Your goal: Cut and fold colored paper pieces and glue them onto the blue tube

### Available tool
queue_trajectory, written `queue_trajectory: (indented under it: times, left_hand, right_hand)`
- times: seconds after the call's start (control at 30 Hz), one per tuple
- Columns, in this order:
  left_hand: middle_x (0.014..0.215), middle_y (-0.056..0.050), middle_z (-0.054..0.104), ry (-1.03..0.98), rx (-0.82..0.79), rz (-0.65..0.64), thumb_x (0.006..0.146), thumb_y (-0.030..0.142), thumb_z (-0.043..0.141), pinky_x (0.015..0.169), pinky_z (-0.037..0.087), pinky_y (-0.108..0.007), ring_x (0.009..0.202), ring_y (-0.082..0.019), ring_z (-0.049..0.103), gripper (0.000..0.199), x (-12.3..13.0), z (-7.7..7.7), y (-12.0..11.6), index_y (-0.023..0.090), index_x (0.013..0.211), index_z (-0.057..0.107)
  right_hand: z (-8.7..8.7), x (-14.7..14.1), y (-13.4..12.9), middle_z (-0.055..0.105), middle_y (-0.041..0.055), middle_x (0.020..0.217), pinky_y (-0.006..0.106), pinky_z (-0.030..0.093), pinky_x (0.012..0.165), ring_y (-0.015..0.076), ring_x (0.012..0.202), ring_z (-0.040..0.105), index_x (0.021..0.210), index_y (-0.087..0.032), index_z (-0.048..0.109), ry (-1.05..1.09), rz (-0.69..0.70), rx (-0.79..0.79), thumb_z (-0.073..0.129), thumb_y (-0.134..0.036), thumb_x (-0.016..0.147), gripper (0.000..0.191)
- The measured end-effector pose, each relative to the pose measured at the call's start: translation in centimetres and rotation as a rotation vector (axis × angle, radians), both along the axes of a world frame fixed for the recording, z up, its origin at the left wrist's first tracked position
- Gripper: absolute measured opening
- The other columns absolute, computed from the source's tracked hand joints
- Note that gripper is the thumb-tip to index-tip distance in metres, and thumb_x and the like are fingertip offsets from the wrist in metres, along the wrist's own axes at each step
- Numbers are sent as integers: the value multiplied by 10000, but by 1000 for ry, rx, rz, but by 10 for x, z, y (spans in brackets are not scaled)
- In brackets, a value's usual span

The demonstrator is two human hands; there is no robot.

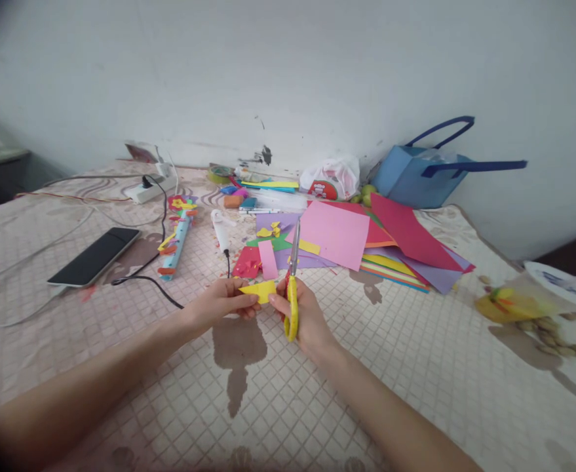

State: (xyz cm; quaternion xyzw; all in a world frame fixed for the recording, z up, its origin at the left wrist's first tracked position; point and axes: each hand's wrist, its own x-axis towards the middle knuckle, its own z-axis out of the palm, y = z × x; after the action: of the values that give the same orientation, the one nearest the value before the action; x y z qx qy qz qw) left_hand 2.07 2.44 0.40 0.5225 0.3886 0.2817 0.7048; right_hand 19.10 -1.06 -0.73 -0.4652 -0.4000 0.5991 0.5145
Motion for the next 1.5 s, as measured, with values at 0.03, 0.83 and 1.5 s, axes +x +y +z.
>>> queue_trajectory:
  times: [0.03, 0.83, 1.5]
  left_hand:
    - [715, -34, 680, -8, -1, 2, 685, 284, 683, 589, 479, -205, 587, -91, 605, 176, 0, 0, 0, 127, 726, 616]
    - [656, -34, 657, -39, -62, 114, 737, 300, 654, 620, 480, -209, 590, -85, 606, 205, 0, 3, 0, 113, 711, 573]
    - [620, -24, 660, 9, -22, 28, 696, 299, 683, 580, 470, -197, 559, -92, 597, 187, 2, 3, -5, 127, 752, 637]
  right_hand:
    - [-1, 0, 1, 457, -69, 591, 200, 294, 422, 57, 462, 401, 747, -200, 468, -3, -1, -2, 722, -287, 636, 290]
    - [6, 0, -2, 463, -75, 608, 191, 300, 423, 50, 451, 400, 768, -207, 487, 21, -26, -12, 725, -267, 639, 277]
    - [6, -2, -3, 460, -73, 582, 210, 311, 433, 62, 453, 407, 743, -204, 487, 20, -29, 5, 725, -295, 633, 277]
